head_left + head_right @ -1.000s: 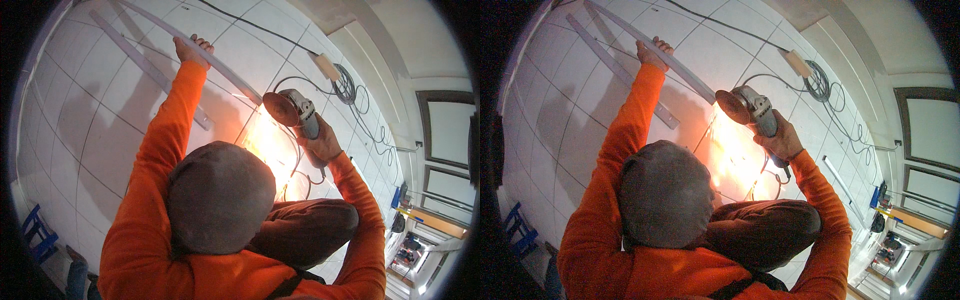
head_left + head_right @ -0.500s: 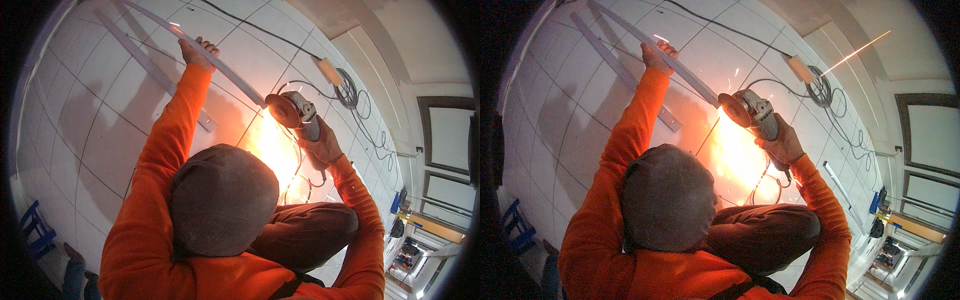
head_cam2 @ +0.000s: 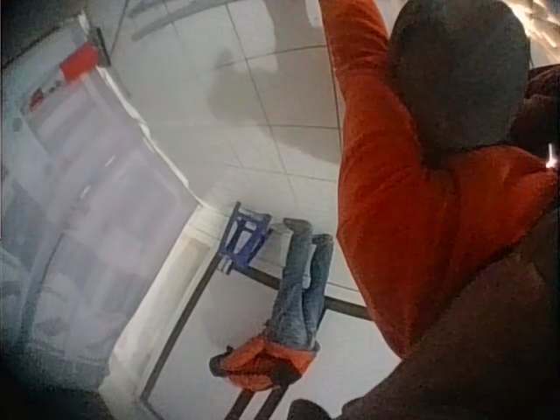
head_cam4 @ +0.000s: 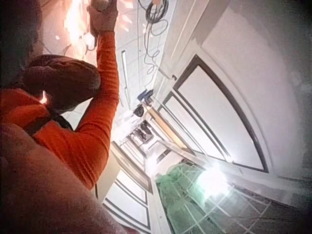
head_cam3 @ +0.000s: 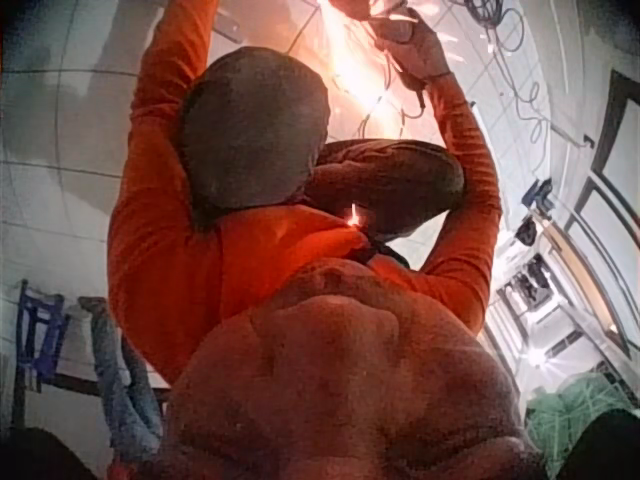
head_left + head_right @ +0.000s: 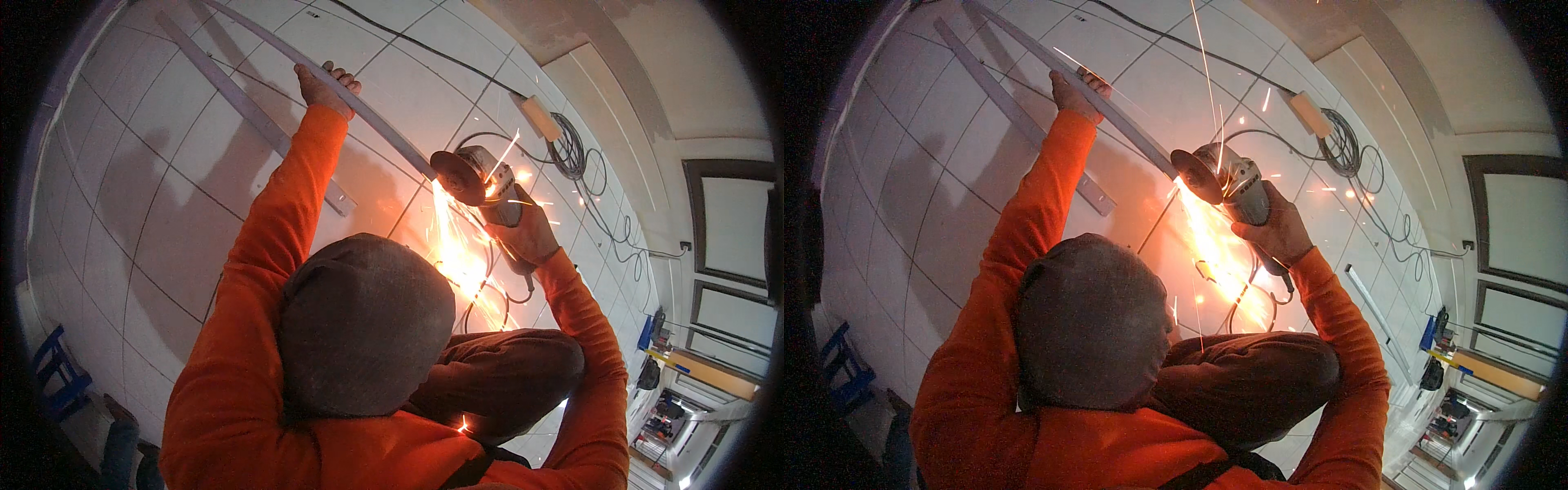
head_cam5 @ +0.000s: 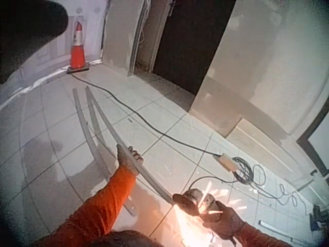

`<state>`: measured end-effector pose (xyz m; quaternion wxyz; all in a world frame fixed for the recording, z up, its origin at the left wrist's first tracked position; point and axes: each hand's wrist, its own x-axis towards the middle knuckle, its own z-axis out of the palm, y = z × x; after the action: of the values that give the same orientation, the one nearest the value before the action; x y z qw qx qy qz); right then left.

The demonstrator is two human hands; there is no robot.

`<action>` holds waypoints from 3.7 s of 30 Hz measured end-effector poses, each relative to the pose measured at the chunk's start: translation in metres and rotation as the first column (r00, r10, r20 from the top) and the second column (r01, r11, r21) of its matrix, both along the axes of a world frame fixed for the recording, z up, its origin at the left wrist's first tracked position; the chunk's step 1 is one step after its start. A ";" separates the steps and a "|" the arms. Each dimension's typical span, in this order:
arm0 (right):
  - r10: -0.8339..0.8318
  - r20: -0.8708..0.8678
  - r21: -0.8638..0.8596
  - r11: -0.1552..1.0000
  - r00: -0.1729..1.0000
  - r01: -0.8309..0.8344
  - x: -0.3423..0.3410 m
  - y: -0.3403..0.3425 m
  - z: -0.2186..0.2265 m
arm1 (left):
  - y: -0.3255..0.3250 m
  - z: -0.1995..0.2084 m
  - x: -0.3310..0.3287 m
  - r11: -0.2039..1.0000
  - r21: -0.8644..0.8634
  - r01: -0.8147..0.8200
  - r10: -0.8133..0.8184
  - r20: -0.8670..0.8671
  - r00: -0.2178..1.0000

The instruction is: The person cuts multiple metal strips using an angle grinder while sitting on the floor.

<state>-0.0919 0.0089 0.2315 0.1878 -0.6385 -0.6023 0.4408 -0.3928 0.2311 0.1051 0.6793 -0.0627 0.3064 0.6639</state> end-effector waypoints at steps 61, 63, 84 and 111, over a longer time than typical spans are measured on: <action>-0.081 -0.018 0.023 0.996 0.997 0.082 0.005 -0.005 -0.002 | 0.002 0.008 -0.015 0.999 -0.044 -0.017 0.010 -0.150 0.989; -0.082 -0.006 0.023 0.996 0.997 0.082 0.007 -0.005 -0.003 | 0.002 0.008 -0.016 0.999 -0.037 -0.021 0.015 -0.145 0.989; -0.039 -0.120 0.034 0.998 0.992 0.044 0.011 0.000 -0.013 | 0.001 -0.001 -0.014 1.000 -0.008 0.007 -0.008 -0.132 0.991; 0.013 0.067 0.064 0.998 0.998 -0.017 0.002 0.012 -0.011 | -0.010 0.006 -0.007 0.999 -0.052 0.000 -0.006 -0.120 0.993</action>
<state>-0.0897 0.0206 0.2204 0.1850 -0.6417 -0.6270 0.4010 -0.3993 0.2215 0.1112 0.6587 -0.0398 0.3642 0.6572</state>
